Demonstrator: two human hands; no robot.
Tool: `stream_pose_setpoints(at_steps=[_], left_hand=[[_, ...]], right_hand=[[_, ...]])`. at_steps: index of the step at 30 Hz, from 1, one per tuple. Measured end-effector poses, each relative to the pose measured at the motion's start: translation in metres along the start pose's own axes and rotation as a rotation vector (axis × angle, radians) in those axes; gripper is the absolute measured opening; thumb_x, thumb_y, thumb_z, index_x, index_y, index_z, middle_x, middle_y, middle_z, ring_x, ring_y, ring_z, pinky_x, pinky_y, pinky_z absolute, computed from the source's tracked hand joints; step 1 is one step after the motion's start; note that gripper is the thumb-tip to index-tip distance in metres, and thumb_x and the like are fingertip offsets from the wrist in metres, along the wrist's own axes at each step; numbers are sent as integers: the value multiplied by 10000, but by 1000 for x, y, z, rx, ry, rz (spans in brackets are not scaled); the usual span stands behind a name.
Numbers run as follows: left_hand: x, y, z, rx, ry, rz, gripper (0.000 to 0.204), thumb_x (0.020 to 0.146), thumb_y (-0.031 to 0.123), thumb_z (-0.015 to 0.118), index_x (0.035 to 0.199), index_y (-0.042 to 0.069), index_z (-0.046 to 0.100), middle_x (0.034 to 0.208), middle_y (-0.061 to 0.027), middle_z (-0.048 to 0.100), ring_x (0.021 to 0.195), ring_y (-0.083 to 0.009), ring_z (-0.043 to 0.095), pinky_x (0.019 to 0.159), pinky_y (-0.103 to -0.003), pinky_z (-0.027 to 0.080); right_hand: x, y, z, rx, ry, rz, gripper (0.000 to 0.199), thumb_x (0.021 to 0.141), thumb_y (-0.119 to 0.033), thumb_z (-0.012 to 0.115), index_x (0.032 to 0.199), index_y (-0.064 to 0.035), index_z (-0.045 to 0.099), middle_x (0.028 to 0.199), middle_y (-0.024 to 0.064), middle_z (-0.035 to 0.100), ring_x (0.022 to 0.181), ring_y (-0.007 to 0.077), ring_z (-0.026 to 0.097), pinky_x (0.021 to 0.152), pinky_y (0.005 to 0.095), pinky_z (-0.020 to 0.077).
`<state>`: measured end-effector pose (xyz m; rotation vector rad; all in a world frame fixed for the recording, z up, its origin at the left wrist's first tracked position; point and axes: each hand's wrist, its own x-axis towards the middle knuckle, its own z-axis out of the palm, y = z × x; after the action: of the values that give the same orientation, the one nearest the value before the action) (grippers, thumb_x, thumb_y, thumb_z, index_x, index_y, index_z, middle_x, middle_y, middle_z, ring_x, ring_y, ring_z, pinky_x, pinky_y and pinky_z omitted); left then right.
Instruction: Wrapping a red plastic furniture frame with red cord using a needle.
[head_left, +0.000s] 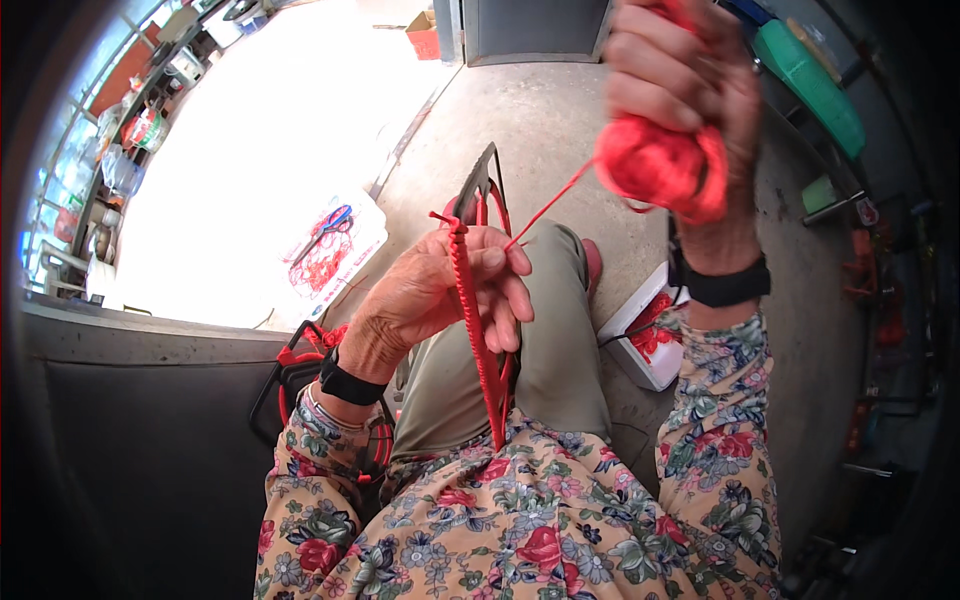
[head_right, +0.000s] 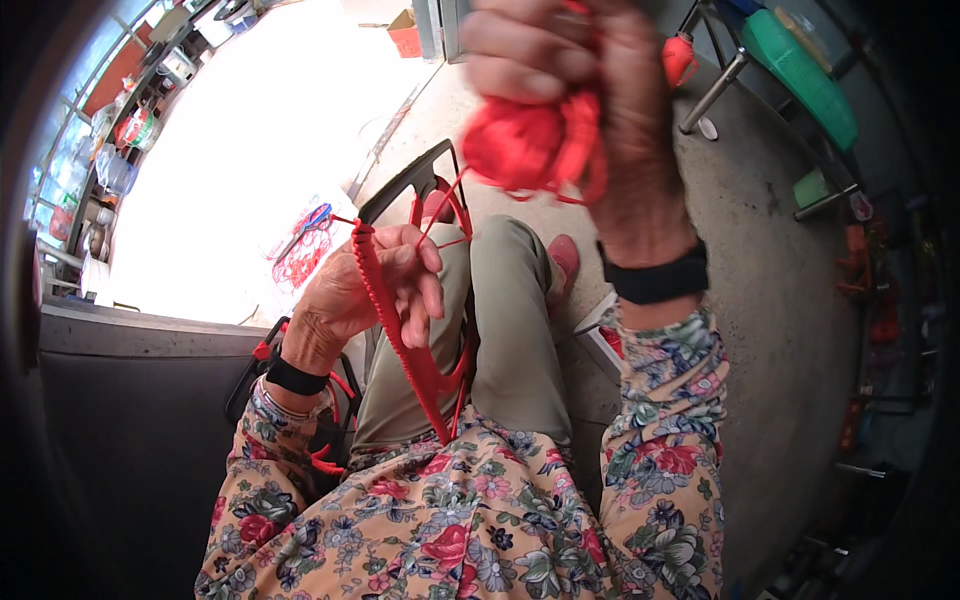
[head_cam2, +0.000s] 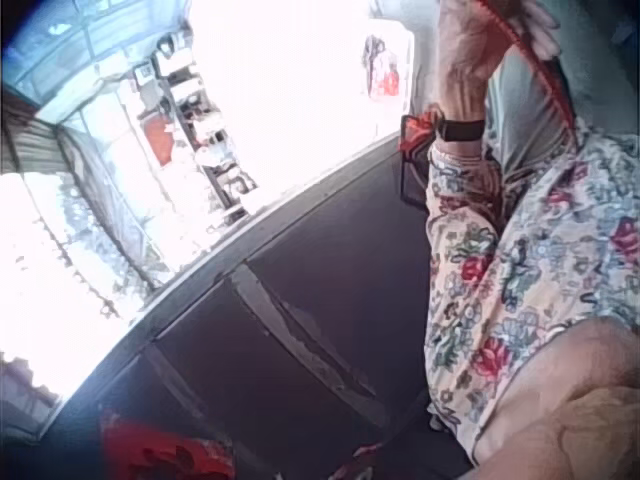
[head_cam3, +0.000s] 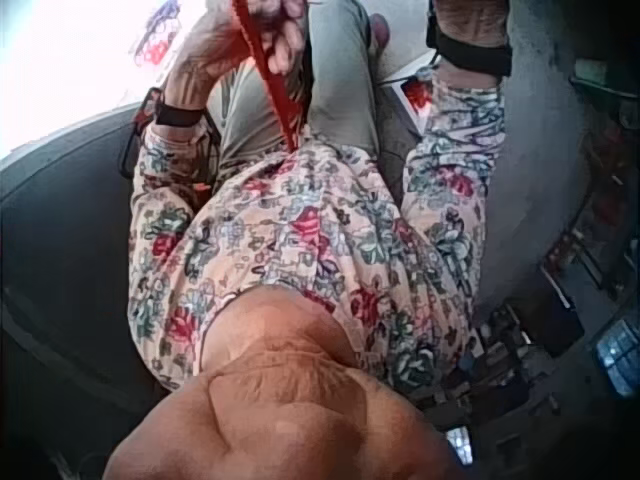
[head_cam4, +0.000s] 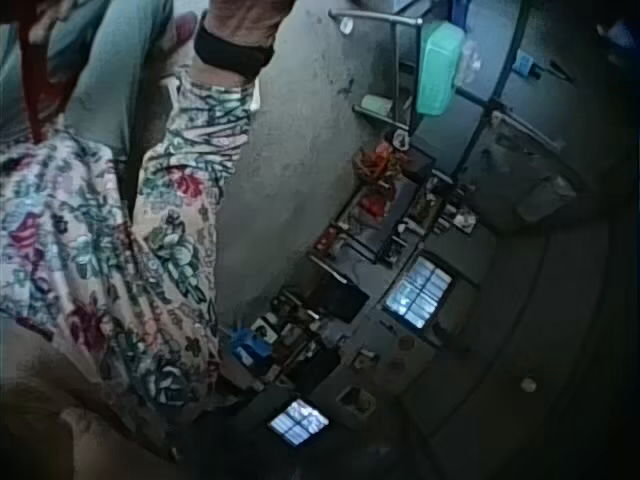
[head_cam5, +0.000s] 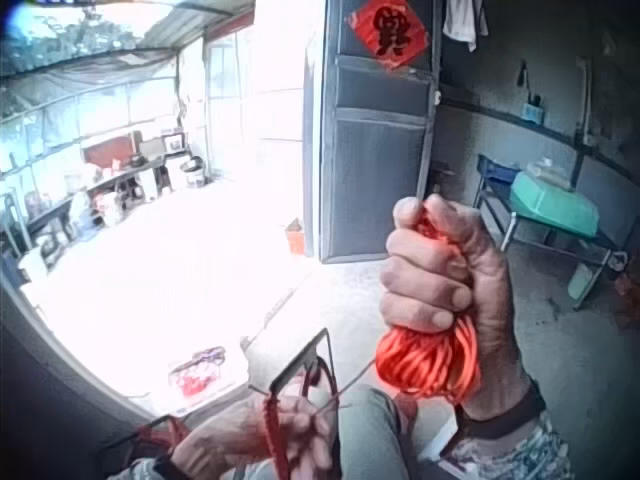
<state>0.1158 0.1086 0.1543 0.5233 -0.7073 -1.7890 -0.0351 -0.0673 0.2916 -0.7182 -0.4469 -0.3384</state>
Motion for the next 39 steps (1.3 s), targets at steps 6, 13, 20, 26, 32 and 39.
stream_pose_setpoints(at_steps=[6,13,20,26,32,39], left_hand=[[-10,12,2,146,272,153,216,952,198,529,947,-17,554,796,-220,657,556,-291,668,459,-337,554],[-4,8,20,296,437,295,187,942,179,553,914,-3,587,767,-154,666,548,-232,664,451,-301,543],[22,-8,31,569,468,362,202,928,208,587,918,13,640,681,-22,608,548,-75,546,476,-201,422],[33,-18,41,691,481,437,191,925,162,579,821,10,631,668,33,555,618,-37,500,552,-205,424],[47,-31,47,592,547,548,169,871,116,574,794,-26,624,621,6,537,557,-37,472,477,-225,393],[29,-46,63,63,480,549,261,983,242,479,1035,-3,552,716,-120,633,507,-174,612,463,-254,491]], right_hand=[[-85,-28,0,-157,-80,-19,192,970,-205,508,936,-37,419,517,-9,405,355,77,385,331,219,333],[-161,21,15,-739,913,149,90,816,-77,573,831,4,536,486,-37,382,362,49,347,345,223,298],[-104,92,13,-1004,866,126,239,866,-152,649,1034,17,631,692,37,631,556,56,552,488,175,415],[-106,104,-5,-957,798,176,227,880,-206,671,997,-13,654,671,22,615,563,59,545,492,198,418],[-121,95,-1,-783,894,8,139,864,-136,670,884,-2,642,591,-14,498,485,63,447,442,220,359],[-127,95,4,-747,943,-27,133,870,-128,653,926,-19,603,555,-31,408,441,58,377,402,224,312]])
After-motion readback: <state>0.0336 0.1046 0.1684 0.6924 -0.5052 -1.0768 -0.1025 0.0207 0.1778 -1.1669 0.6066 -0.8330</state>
